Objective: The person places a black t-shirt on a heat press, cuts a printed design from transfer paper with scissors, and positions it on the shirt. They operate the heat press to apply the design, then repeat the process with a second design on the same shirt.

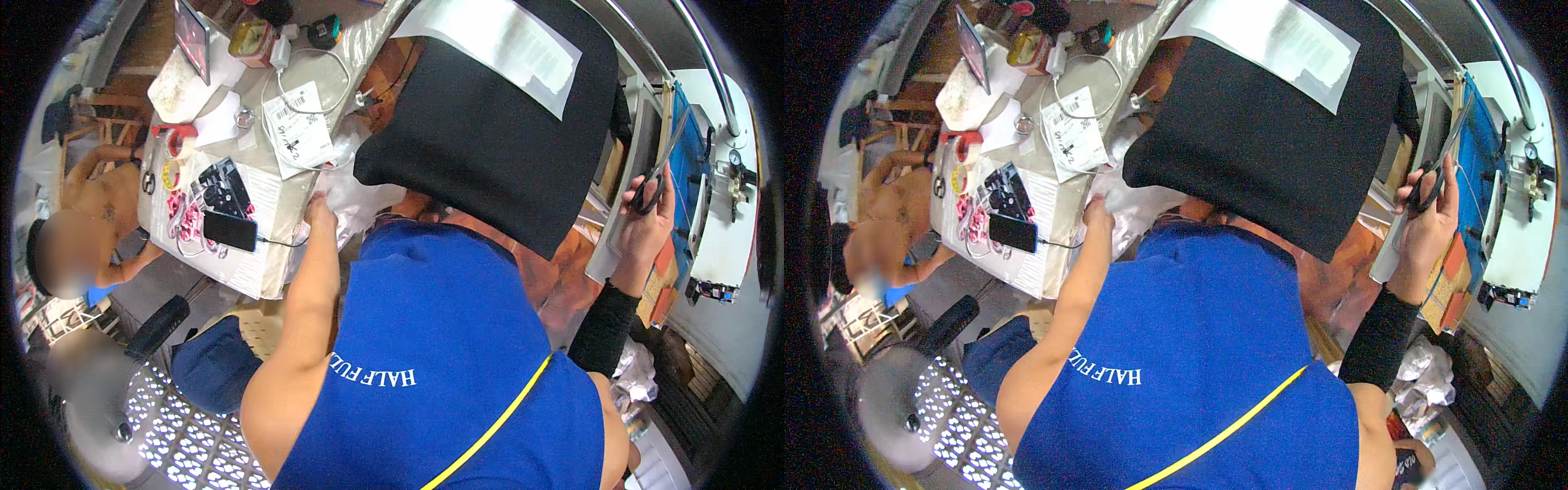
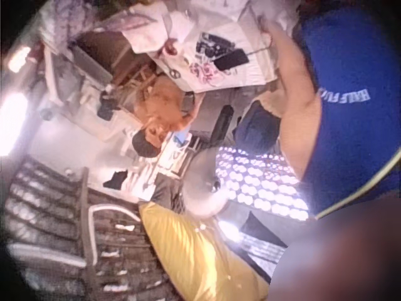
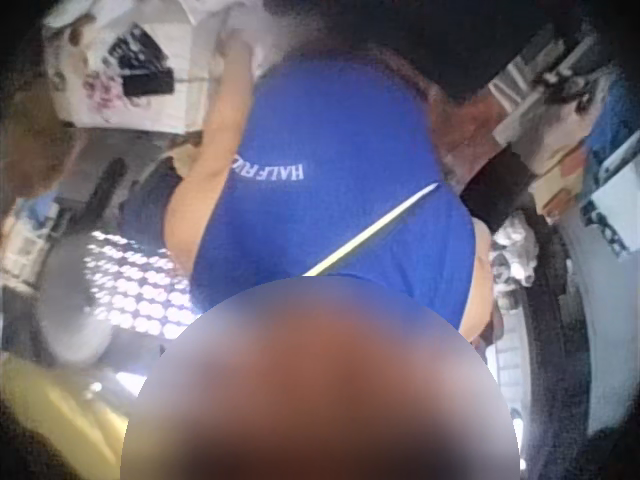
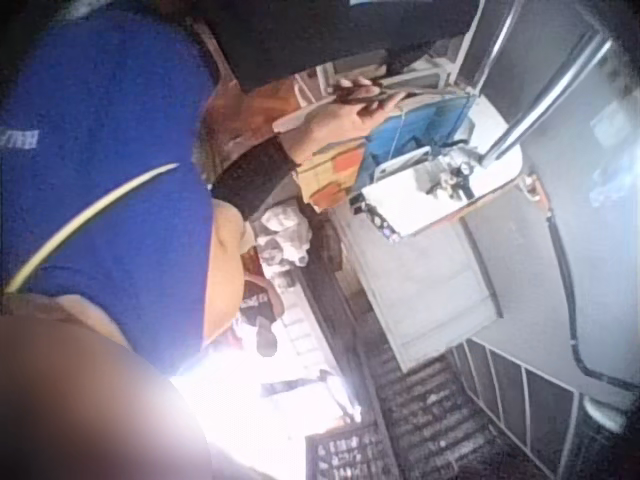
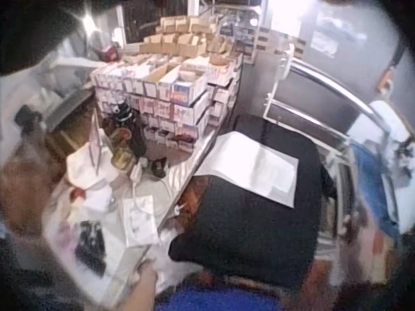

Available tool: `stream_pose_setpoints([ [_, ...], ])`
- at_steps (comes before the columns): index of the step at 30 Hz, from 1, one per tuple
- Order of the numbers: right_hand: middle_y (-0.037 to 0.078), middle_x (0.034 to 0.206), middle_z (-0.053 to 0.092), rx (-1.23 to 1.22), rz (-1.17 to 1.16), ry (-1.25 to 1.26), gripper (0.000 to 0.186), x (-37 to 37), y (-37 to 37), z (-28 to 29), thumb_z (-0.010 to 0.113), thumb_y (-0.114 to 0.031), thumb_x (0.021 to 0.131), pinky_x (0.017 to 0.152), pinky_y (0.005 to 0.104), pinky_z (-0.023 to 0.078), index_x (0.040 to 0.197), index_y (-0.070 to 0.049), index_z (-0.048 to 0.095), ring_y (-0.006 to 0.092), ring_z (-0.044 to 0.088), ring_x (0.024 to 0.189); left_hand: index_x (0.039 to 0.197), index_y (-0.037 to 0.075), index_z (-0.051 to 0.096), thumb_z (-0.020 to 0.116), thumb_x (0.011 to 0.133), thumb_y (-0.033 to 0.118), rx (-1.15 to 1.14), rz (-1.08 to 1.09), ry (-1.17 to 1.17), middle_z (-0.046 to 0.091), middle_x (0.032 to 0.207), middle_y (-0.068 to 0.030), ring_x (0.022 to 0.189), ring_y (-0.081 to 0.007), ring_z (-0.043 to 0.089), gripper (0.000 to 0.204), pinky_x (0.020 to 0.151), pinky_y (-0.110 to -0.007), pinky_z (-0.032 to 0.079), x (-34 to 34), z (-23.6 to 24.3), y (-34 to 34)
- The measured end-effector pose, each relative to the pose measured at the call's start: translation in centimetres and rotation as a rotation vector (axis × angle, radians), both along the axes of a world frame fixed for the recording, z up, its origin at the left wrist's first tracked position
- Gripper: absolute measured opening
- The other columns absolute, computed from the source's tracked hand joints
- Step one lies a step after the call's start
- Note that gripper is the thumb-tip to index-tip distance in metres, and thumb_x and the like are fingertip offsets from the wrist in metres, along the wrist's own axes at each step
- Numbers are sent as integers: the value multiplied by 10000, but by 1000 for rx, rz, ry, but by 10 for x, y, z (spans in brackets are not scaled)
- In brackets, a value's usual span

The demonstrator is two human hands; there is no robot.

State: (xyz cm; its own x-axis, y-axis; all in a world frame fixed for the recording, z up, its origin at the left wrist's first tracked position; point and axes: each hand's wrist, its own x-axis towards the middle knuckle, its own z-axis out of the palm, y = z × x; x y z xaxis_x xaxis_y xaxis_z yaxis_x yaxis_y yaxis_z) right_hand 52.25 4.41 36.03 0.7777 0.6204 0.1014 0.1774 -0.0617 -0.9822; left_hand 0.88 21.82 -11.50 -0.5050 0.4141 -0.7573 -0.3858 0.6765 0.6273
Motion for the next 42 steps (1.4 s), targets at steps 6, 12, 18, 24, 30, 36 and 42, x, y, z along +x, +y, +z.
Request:
stream_pose_setpoints([
  [6, 113, 1040, 753, -82, -243, -704, 461, 100, -35, 65, 709, -138, 1010, 635, 254, 539, 1436, -20, 577, 117, 690, 774, 1549, 0, 411, 608, 985, 494, -278, -1155, 772, 388, 1616, -235, 1483, -410, 382, 775, 1196, -591, 297, 14, -19, 40],
  [12, 127, 1219, 753, -995, -819, -1266, 385, 302, -175, 235, 659, -320, 1012, 919, 356, 545, 1357, -153, 696, 259, 732, 1077, 1623, 17, 284, 628, 940, 592, -274, -1336, 1022, 358, 1645, -259, 1499, -424, 390, 957, 1202, -602, 305, 53, 76, 20],
  [18, 169, 1175, 763, -1379, -685, -1119, 366, 436, -270, 266, 637, -256, 1013, 923, 365, 539, 1309, -52, 703, 274, 732, 1064, 1030, 2, 789, 686, 987, 372, -219, -2042, -176, 783, 932, -148, 919, -241, 750, 387, 840, -370, 580, 53, 285, 48],
  [24, 127, 1023, 773, -1290, -326, -572, 298, 461, -280, 259, 622, -144, 1016, 856, 387, 540, 1210, 63, 714, 227, 699, 907, 1167, 21, 715, 686, 872, 55, 1287, -1762, 899, 710, 1189, -146, 1165, -327, 661, 299, 1032, -419, 502, 217, 415, 156],
  [30, 174, 1222, 707, -774, -288, -1167, 407, 271, -142, 245, 702, -226, 985, 971, 366, 519, 1338, -26, 673, 252, 672, 1117, 1368, 68, 575, 584, 815, -19, 1452, -2210, 1449, 559, 1445, -157, 1393, -343, 484, 559, 1201, -579, 342, 366, 363, 148],
  [36, 196, 1321, 648, -582, 538, -942, 563, 116, -9, 102, 846, -254, 835, 1077, 456, 472, 1329, -50, 670, 363, 601, 1244, 1126, 45, 700, 563, 888, 70, 1519, -2264, 913, 723, 1098, -163, 1074, -363, 685, 275, 1007, -502, 511, 363, 389, 137],
  [42, 194, 1461, 580, -337, 792, -263, 682, 40, 32, -32, 916, -295, 771, 1131, 447, 446, 1359, -80, 644, 343, 549, 1370, 1139, 8, 721, 650, 969, 78, 926, -2613, -226, 768, 918, -131, 847, -156, 699, 197, 821, -348, 551, 344, 494, 145],
])
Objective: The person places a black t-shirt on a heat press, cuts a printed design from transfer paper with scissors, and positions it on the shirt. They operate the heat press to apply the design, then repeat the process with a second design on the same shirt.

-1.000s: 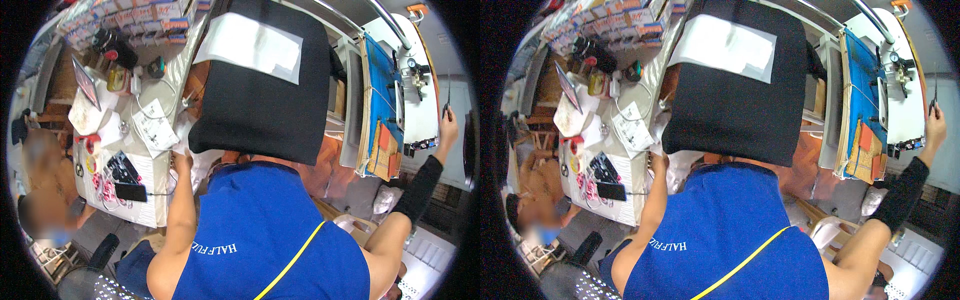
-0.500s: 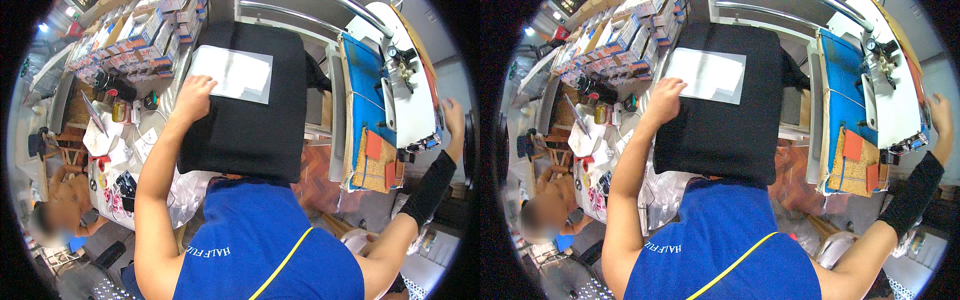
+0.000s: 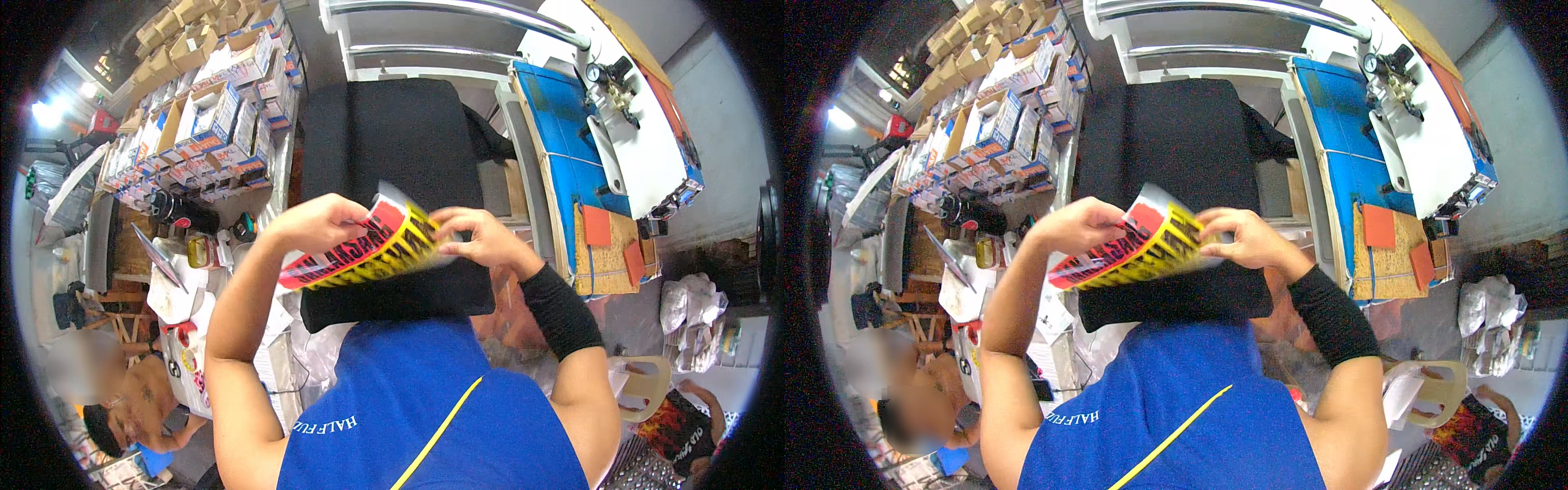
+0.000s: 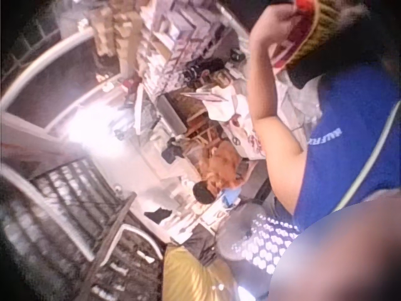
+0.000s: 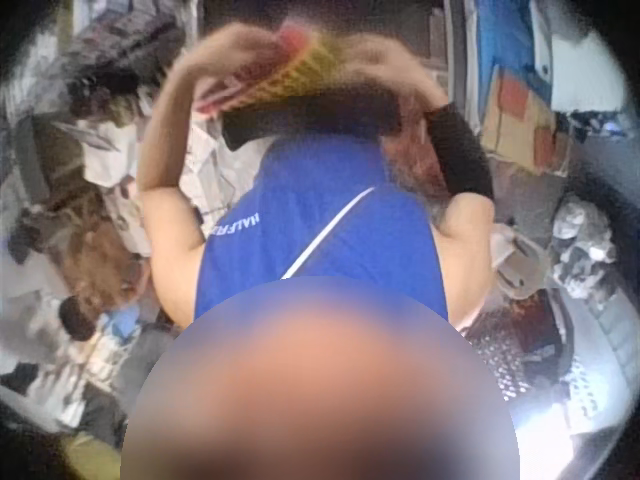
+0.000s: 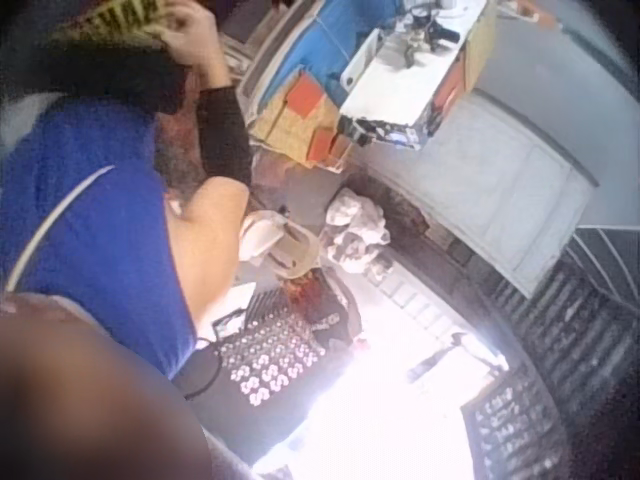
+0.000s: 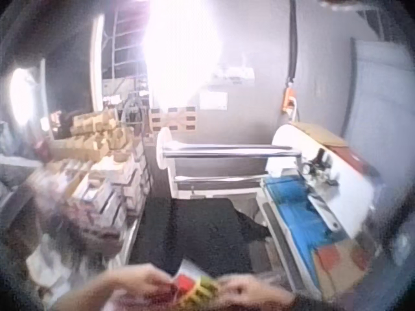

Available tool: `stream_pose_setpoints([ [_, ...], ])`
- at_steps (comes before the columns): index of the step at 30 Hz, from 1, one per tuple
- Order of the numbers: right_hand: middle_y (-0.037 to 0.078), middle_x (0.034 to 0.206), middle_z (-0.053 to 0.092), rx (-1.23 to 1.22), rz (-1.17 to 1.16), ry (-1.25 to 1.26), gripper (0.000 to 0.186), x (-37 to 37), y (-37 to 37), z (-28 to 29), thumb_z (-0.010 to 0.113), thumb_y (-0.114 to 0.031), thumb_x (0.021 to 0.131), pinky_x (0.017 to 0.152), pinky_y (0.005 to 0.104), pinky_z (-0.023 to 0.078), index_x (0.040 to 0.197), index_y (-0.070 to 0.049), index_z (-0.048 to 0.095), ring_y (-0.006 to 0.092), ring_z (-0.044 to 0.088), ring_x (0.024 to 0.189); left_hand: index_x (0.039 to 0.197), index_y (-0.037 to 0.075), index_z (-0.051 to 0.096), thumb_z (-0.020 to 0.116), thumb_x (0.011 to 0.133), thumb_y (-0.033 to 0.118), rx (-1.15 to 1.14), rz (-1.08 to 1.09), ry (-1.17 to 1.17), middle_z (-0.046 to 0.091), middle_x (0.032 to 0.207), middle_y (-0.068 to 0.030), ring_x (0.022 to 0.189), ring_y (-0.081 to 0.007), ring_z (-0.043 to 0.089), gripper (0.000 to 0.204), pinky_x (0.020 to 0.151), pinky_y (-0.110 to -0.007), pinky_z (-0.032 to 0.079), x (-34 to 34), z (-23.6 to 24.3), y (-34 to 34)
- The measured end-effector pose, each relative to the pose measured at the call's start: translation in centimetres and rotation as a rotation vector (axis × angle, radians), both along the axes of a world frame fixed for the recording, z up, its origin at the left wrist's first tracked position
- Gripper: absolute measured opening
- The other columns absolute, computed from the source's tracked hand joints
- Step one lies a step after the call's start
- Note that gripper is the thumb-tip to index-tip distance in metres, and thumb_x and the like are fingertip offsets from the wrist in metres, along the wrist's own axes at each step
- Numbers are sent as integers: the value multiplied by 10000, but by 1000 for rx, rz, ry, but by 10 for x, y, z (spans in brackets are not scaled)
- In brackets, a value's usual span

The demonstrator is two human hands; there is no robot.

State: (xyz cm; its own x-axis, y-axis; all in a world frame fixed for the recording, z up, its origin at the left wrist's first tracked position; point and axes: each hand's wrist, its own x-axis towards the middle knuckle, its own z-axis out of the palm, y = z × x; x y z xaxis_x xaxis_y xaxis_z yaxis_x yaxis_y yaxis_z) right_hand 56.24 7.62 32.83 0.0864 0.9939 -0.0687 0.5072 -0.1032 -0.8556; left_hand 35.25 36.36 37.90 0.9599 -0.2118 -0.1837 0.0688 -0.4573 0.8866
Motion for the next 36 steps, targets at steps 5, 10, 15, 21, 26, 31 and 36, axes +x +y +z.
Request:
stream_pose_setpoints([
  [5, 210, 1427, 582, 19, -328, 787, 683, 0, -1, -18, 776, -279, 949, 1030, 450, 549, 1500, -87, 421, 346, 659, 1215, 1239, -21, 718, 674, 992, 75, -276, -140, 319, 779, 1076, -37, 950, -96, 702, 268, 900, -300, 563, 51, 29, 60],
  [10, 239, 1459, 555, 46, -216, 1151, 870, 3, 9, -39, 725, -305, 984, 1017, 519, 555, 1641, -134, 181, 385, 605, 1300, 1286, -44, 696, 689, 942, 12, -362, -107, 311, 774, 1138, -69, 998, -126, 715, 348, 976, -319, 546, 106, 15, 66],
  [15, 210, 1472, 571, 207, -348, 1291, 844, 7, 31, -50, 801, -265, 906, 1067, 489, 525, 1577, -35, 343, 319, 570, 1352, 1557, -30, 418, 764, 914, 125, -777, -292, 218, 632, 1435, -117, 1238, -182, 639, 746, 1098, -366, 487, 124, 7, 51],
  [21, 104, 1134, 758, 213, -709, 749, 302, 49, 50, -42, 736, -13, 937, 881, 334, 595, 1235, 5, 691, 180, 736, 955, 1395, -4, 621, 806, 894, 373, 430, 151, 250, 730, 1257, -170, 1169, -258, 692, 654, 1029, -384, 524, 128, 9, 80],
  [26, 122, 1162, 752, -132, -904, 275, 444, 92, 37, -69, 793, -16, 865, 914, 349, 569, 1286, 25, 658, 202, 723, 1024, 1237, 1, 702, 780, 901, 285, 628, 528, -227, 724, 1215, -186, 1120, -309, 706, 447, 975, -421, 541, 90, -21, 88],
  [31, 215, 1238, 725, -181, -1000, -163, 644, 95, 25, -87, 850, -125, 795, 994, 405, 538, 1375, 6, 603, 335, 712, 1140, 993, 26, 755, 756, 889, 135, 515, 455, -369, 718, 982, -165, 980, -352, 690, 150, 889, -446, 545, 5, -81, 18],
  [36, 200, 1209, 701, 16, -1077, -318, 663, 81, 45, -89, 826, -227, 839, 1023, 435, 504, 1408, -12, 564, 375, 655, 1180, 1154, 59, 714, 775, 847, 151, 756, 586, -387, 645, 1245, -147, 1249, -357, 577, 326, 1129, -543, 408, -39, -129, -21],
])
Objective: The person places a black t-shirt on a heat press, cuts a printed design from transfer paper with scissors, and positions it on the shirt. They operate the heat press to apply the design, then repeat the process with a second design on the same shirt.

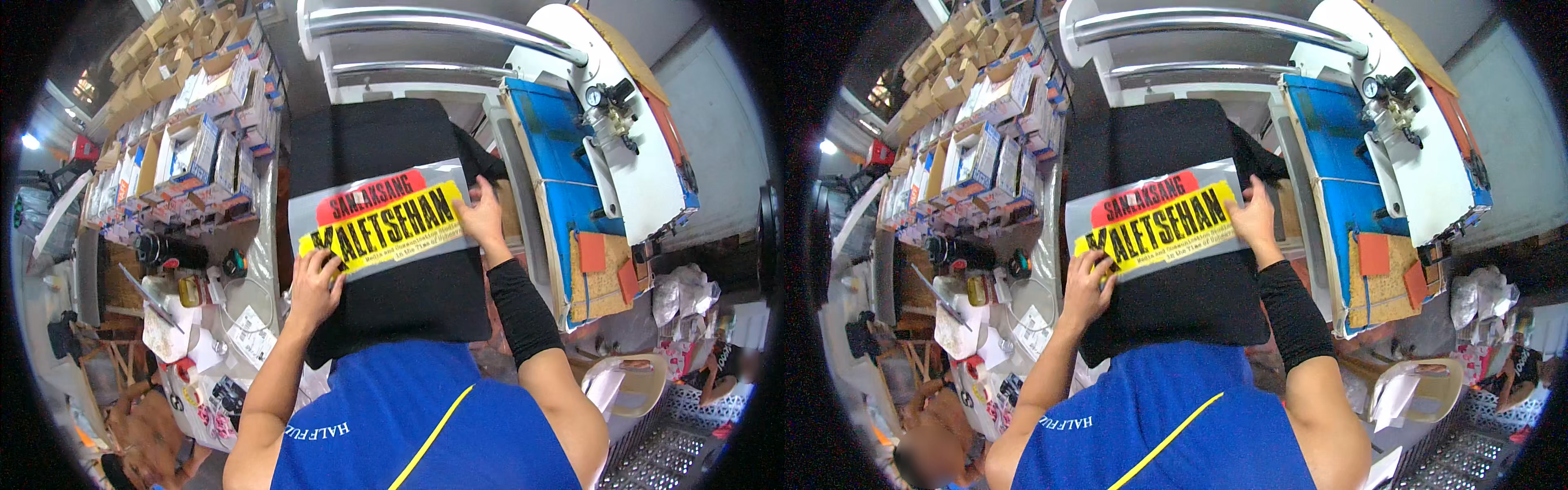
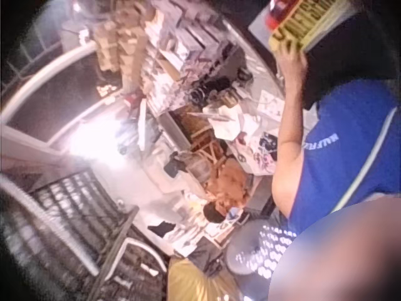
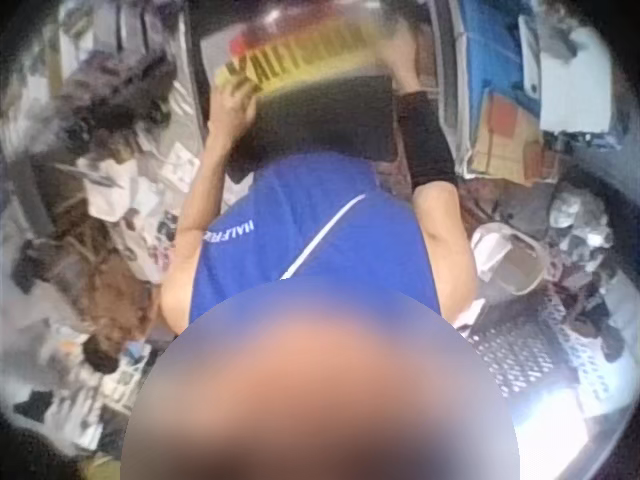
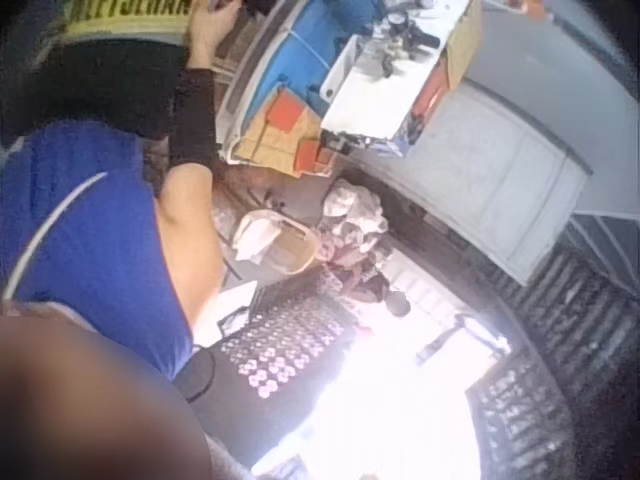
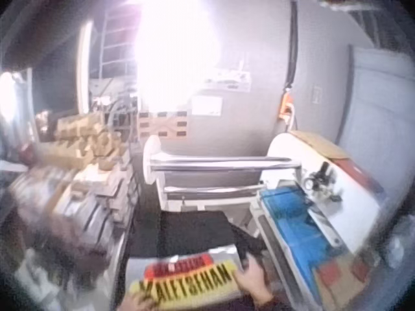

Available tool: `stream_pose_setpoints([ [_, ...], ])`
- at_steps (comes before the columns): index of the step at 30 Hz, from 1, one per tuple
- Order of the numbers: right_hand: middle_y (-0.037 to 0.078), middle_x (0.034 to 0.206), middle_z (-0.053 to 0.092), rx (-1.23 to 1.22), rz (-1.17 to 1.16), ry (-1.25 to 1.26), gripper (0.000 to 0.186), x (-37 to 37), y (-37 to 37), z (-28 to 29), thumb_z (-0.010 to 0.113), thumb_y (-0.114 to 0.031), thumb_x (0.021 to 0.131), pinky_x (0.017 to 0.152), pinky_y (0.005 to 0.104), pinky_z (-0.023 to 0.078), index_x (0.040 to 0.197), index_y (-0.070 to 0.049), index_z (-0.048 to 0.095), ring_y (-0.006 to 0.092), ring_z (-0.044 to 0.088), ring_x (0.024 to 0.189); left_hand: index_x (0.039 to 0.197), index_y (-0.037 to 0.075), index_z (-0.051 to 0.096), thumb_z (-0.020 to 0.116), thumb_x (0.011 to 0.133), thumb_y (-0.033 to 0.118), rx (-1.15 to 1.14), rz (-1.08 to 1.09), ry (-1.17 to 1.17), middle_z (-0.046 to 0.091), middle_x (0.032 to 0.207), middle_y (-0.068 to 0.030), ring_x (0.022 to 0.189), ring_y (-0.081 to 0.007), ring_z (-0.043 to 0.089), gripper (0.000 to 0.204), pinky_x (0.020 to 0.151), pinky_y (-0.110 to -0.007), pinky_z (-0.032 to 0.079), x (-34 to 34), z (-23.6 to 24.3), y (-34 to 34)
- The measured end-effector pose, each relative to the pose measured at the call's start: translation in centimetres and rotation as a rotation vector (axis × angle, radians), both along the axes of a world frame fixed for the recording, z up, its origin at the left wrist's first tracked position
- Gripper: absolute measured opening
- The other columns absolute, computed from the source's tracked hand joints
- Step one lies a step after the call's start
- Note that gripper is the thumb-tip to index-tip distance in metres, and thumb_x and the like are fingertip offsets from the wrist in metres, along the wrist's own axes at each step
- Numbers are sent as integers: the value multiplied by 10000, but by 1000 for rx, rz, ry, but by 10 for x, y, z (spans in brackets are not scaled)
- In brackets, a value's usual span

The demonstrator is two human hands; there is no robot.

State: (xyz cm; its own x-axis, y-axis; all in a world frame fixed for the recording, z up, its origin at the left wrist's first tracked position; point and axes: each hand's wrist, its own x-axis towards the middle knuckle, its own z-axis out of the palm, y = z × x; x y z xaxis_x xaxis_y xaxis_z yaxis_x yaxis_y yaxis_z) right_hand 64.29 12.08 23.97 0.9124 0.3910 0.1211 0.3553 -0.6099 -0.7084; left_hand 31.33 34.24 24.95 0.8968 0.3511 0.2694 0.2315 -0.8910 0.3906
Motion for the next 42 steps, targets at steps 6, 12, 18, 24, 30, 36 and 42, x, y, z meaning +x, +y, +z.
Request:
stream_pose_setpoints([
  [6, 214, 1267, 621, -191, 299, -385, 412, -68, -33, -8, 747, -200, 883, 1046, 499, 453, 1242, -13, 672, 393, 576, 1216, 1256, 74, 677, 768, 871, 172, -5, -27, -41, 586, 1370, -173, 1388, -414, 482, 407, 1198, -586, 339, 3, -21, 29],
  [12, 193, 1297, 611, -130, 259, -487, 349, -62, -7, -30, 705, -211, 912, 1095, 527, 409, 1204, -22, 683, 394, 537, 1278, 1224, 63, 688, 756, 881, 165, 10, -56, -87, 596, 1373, -195, 1381, -429, 498, 364, 1183, -543, 385, 41, -28, 72],
  [18, 211, 1322, 595, -155, 239, -514, 379, -47, 4, -26, 706, -223, 912, 1116, 547, 395, 1219, -3, 684, 414, 519, 1304, 1196, 49, 704, 748, 884, 170, 95, 67, -177, 614, 1302, -194, 1299, -411, 549, 338, 1165, -600, 365, 57, -27, 77],
  [24, 227, 1369, 579, -189, 231, -491, 447, -65, -8, -29, 719, -248, 914, 1131, 546, 388, 1272, 13, 662, 425, 505, 1336, 1187, 17, 702, 733, 885, 154, 76, 178, -132, 618, 1209, -179, 1212, -377, 572, 333, 1125, -591, 397, 34, -32, 48],
  [30, 246, 1436, 543, -214, 245, -443, 507, -52, 2, -28, 688, -284, 946, 1165, 534, 367, 1340, 27, 612, 438, 456, 1406, 1204, 2, 689, 730, 888, 152, 31, 192, -179, 610, 1233, -183, 1246, -378, 559, 352, 1147, -578, 396, 48, -34, 53],
  [36, 242, 1482, 504, -245, 188, -444, 531, -55, 5, -28, 663, -312, 952, 1177, 547, 347, 1365, 16, 602, 441, 417, 1430, 1221, 6, 676, 718, 896, 153, 54, 209, -183, 608, 1279, -179, 1291, -375, 548, 359, 1153, -570, 394, 48, -37, 51],
  [42, 238, 1482, 499, -246, 198, -506, 480, -58, 3, -25, 680, -308, 934, 1163, 561, 347, 1305, -6, 645, 447, 419, 1420, 1203, 11, 680, 702, 903, 156, 79, 221, -175, 610, 1280, -180, 1299, -379, 542, 333, 1143, -566, 400, 48, -36, 51],
])
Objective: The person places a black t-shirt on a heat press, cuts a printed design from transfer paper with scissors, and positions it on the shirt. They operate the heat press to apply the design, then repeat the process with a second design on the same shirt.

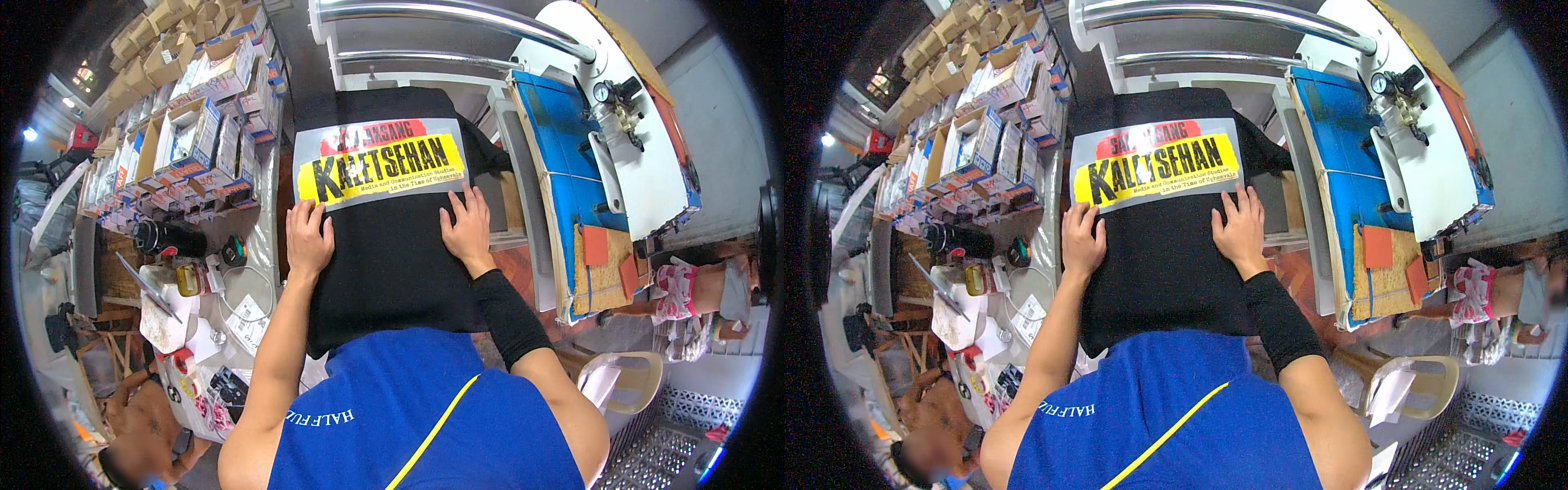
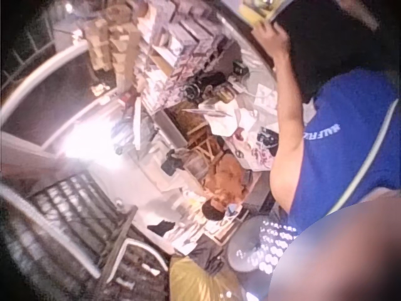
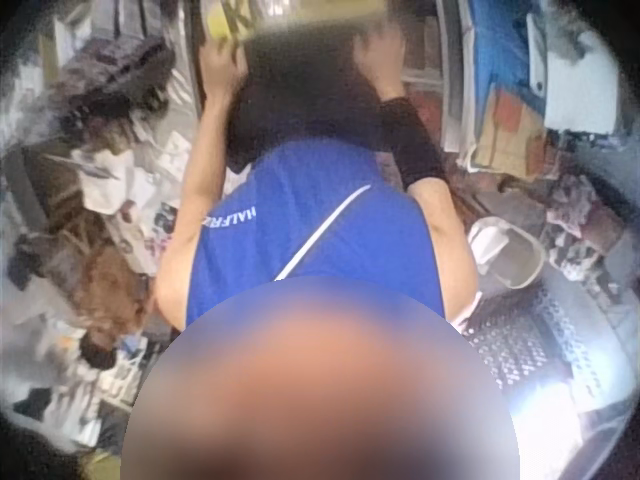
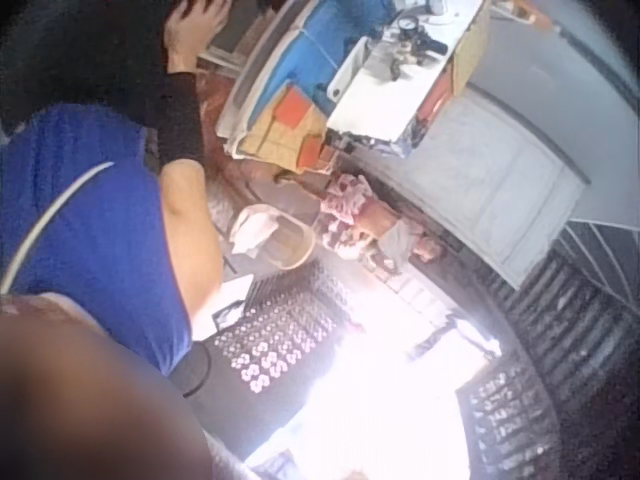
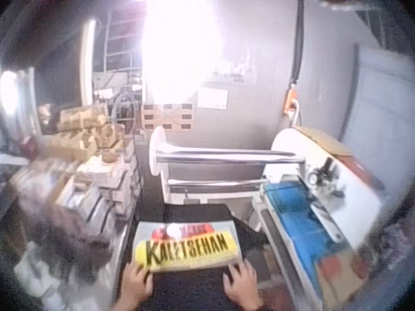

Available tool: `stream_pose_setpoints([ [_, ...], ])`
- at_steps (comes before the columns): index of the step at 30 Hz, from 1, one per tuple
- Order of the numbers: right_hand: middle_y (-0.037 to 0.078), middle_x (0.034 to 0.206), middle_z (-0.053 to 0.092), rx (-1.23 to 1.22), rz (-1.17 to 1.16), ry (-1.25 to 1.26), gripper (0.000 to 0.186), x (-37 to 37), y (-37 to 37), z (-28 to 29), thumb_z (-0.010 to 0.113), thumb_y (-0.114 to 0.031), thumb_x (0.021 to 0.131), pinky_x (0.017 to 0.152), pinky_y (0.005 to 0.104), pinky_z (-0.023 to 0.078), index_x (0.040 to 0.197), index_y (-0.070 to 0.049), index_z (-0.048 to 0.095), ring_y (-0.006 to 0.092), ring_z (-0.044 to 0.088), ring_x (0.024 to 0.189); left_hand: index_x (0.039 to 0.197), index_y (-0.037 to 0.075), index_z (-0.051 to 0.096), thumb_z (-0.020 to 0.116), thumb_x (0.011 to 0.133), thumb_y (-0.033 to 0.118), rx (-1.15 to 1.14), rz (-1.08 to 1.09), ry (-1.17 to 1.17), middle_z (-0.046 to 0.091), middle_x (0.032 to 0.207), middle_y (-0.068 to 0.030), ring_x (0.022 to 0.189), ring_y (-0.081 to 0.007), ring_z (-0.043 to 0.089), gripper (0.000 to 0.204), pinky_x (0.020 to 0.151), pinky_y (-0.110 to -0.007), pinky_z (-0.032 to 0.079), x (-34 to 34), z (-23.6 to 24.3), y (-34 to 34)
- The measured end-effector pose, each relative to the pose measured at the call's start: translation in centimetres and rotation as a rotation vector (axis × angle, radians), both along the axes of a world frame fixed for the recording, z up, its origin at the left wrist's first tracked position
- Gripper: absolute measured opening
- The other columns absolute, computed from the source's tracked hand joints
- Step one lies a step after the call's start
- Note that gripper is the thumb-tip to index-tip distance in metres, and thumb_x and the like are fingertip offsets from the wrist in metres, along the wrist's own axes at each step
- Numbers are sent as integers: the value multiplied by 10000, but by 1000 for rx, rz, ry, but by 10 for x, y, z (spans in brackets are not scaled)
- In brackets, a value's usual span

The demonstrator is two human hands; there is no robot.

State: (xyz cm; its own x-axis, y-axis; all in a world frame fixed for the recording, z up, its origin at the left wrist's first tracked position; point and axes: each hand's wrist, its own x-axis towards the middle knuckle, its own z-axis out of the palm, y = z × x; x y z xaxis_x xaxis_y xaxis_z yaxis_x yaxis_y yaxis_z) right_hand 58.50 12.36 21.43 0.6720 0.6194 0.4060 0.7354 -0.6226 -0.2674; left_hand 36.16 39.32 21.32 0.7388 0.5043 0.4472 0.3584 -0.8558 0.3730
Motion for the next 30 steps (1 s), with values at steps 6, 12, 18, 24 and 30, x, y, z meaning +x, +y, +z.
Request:
stream_pose_setpoints([
  [6, 234, 1458, 514, 125, -21, 28, 401, -3, -2, -1, 702, -270, 916, 1156, 558, 351, 1212, -4, 650, 448, 431, 1406, 1200, 8, 681, 700, 902, 152, -35, 5, -3, 609, 1286, -181, 1307, -375, 539, 332, 1147, -561, 398, -1, 1, -3],
  [12, 225, 1479, 514, 110, -10, 85, 503, 0, -6, -5, 682, -274, 930, 1160, 559, 347, 1326, 21, 586, 436, 432, 1411, 1190, 5, 682, 704, 896, 139, -31, 3, -15, 611, 1279, -184, 1295, -377, 545, 323, 1144, -558, 401, 0, 0, -2],
  [18, 200, 1464, 538, -40, -46, 21, 545, 0, -3, -8, 650, -311, 945, 1158, 553, 352, 1359, 38, 581, 418, 434, 1415, 1185, -1, 686, 703, 895, 128, -30, -10, -31, 619, 1267, -186, 1284, -383, 553, 318, 1135, -552, 408, -1, 0, -2],
  [24, 202, 1429, 546, 13, -60, 23, 518, -3, -3, -5, 679, -286, 940, 1144, 536, 378, 1333, 37, 584, 409, 452, 1393, 1186, -5, 691, 707, 890, 114, -32, -34, -25, 623, 1264, -191, 1281, -394, 554, 319, 1136, -542, 409, -5, 0, -2],
  [30, 225, 1423, 532, 11, -111, 59, 524, -5, -1, -2, 675, -314, 933, 1128, 538, 399, 1318, 33, 596, 419, 456, 1378, 1167, -27, 684, 702, 883, 65, 53, -38, -70, 622, 1243, -220, 1240, -425, 561, 299, 1089, -499, 449, -6, 4, -4],
])
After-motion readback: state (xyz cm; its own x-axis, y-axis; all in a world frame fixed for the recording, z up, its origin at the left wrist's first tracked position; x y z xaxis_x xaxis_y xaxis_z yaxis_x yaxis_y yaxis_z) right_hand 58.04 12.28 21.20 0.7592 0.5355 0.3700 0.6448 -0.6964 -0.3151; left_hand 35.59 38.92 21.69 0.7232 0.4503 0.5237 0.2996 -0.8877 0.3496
